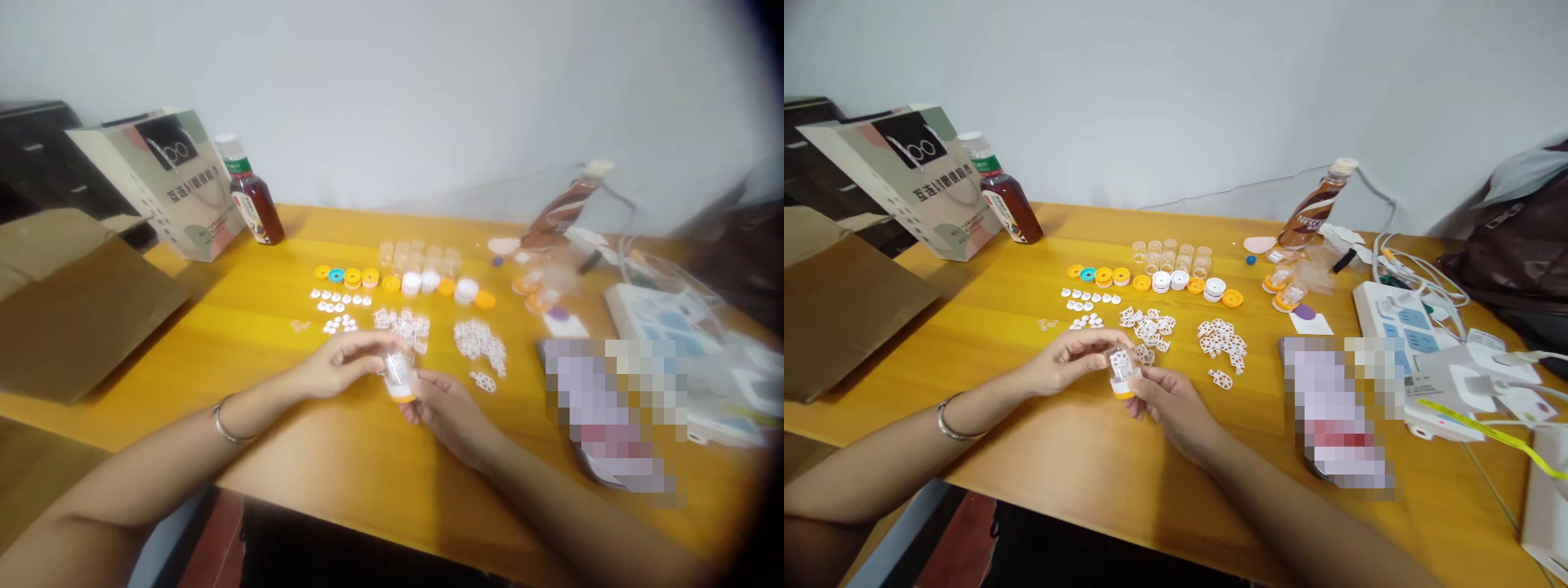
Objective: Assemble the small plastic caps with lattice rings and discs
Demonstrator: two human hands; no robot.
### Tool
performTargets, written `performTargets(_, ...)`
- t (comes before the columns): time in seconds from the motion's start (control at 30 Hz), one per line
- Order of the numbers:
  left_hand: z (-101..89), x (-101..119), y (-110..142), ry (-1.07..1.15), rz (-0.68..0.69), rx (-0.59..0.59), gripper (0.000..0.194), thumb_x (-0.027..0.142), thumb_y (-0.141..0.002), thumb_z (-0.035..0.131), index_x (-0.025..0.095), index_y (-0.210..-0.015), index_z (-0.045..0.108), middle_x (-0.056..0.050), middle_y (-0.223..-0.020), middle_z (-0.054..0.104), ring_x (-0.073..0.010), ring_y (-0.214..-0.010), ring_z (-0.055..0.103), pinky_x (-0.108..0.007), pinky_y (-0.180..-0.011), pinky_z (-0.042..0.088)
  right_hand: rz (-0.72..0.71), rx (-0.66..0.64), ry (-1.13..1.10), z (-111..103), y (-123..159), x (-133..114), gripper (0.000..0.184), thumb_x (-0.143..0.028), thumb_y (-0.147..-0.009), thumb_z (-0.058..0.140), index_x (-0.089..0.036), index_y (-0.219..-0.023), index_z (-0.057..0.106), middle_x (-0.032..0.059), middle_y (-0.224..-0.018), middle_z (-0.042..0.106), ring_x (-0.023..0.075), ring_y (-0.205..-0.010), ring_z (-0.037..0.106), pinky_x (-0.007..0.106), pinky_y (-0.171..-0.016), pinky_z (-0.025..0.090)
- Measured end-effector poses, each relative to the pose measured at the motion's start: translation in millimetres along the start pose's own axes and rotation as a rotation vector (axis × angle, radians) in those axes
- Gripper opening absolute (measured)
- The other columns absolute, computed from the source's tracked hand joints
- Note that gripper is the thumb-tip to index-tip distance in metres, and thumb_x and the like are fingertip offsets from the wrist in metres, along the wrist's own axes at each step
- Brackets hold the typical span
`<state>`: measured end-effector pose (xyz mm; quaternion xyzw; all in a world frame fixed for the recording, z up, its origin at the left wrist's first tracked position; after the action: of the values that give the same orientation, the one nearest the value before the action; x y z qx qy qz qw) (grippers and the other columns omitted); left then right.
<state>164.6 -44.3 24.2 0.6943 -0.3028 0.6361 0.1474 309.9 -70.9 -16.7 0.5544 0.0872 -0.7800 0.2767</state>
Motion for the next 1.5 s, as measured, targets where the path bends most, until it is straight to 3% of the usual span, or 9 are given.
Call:
performTargets(0.2,0.6,1.7,0.4,-0.01,-0.02,-0.051,0.034,0.021,-0.084,0.05,0.025,-0.118,0.053,-0.008,-0.114,0.06,-0.0227,-0.105,0.056,-0.039,-0.09,0.046,-0.03,0.042,0.09,-1.9,-0.7,-6.2,0.025,-0.041,-0.07,0.063,-0.017,-0.067,0.063,-0.0026,-0.055,0.052,0.0073,-0.049,0.043,0.02,-0.051,0.038)
performTargets(0.43,2.4,2.1,2.2,-0.313,0.031,0.176,0.02,0.025,-0.078,0.06,0.019,-0.097,0.061,-0.005,-0.089,0.065,-0.0141,-0.078,0.058,-0.028,-0.074,0.048,-0.121,0.102,0.303,1.8,-0.6,-12.6,0.022,-0.032,-0.069,0.065,-0.023,-0.09,0.066,0.0002,-0.081,0.065,0.0167,-0.077,0.058,0.03,-0.073,0.046)
performTargets(0.7,11.5,0.5,8.5,-0.391,0.016,0.371,0.02,0.028,-0.075,0.063,0.017,-0.09,0.058,-0.003,-0.077,0.06,-0.0126,-0.07,0.054,-0.026,-0.066,0.044,-0.214,0.179,0.493,-2.4,1.5,-11.1,0.02,-0.033,-0.075,0.061,-0.024,-0.092,0.065,0.0017,-0.08,0.064,0.0197,-0.079,0.059,0.033,-0.074,0.047)
performTargets(0.8,8.9,-0.6,6.1,-0.301,0.038,0.316,0.021,0.025,-0.077,0.061,0.017,-0.096,0.059,-0.005,-0.084,0.062,-0.0138,-0.076,0.055,-0.027,-0.071,0.045,-0.164,0.14,0.367,-0.8,0.9,-13.2,0.017,-0.031,-0.073,0.062,-0.023,-0.088,0.066,-0.0007,-0.073,0.061,0.0148,-0.07,0.056,0.028,-0.068,0.046)
performTargets(0.93,5.4,0.2,1.6,-0.099,0.048,0.109,0.024,0.02,-0.083,0.052,0.018,-0.107,0.058,-0.008,-0.101,0.062,-0.0171,-0.091,0.058,-0.031,-0.081,0.046,-0.091,0.078,0.207,0.3,-0.6,-8.3,0.018,-0.036,-0.073,0.062,-0.018,-0.076,0.065,-0.0034,-0.057,0.053,0.0084,-0.052,0.046,0.022,-0.054,0.039)
performTargets(1.07,4.6,-1.9,0.3,0.077,0.041,-0.035,0.027,0.019,-0.086,0.049,0.017,-0.112,0.056,-0.01,-0.107,0.061,-0.0179,-0.094,0.059,-0.031,-0.081,0.047,-0.074,0.012,0.098,0.1,-1.0,-0.3,0.026,-0.041,-0.075,0.06,-0.016,-0.067,0.062,-0.0021,-0.055,0.053,0.0079,-0.05,0.045,0.021,-0.052,0.036)
performTargets(1.33,5.2,1.6,2.4,-0.039,0.064,-0.035,0.03,0.022,-0.087,0.049,0.02,-0.116,0.054,-0.011,-0.114,0.057,-0.0209,-0.105,0.053,-0.038,-0.091,0.043,-0.114,0.059,0.213,2.8,0.7,-12.7,0.015,-0.033,-0.072,0.064,-0.019,-0.078,0.066,-0.0028,-0.063,0.058,0.0097,-0.059,0.051,0.023,-0.061,0.041)
performTargets(1.4,5.7,4.7,2.4,-0.115,0.113,0.015,0.031,0.023,-0.084,0.053,0.02,-0.115,0.055,-0.011,-0.115,0.054,-0.0215,-0.108,0.05,-0.038,-0.093,0.04,-0.144,0.11,0.24,2.0,0.0,-15.3,0.018,-0.031,-0.07,0.065,-0.021,-0.086,0.065,-0.001,-0.076,0.064,0.0131,-0.072,0.057,0.027,-0.071,0.044)
performTargets(1.5,3.8,5.1,2.3,-0.22,0.141,0.137,0.027,0.023,-0.08,0.059,0.019,-0.107,0.06,-0.009,-0.101,0.056,-0.0189,-0.097,0.052,-0.036,-0.088,0.042,-0.203,0.201,0.331,-1.3,-0.1,-15.7,0.022,-0.029,-0.069,0.066,-0.022,-0.09,0.065,0.0016,-0.087,0.067,0.0171,-0.081,0.059,0.031,-0.077,0.045)
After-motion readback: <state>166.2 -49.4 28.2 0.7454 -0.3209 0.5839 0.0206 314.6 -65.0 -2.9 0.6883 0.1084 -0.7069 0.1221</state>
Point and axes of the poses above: each hand's wrist, its own y-axis away from the middle knuckle, its own z-axis out of the palm, x = y × z, the point moved 4 cm from there along -y, towards the middle knuckle
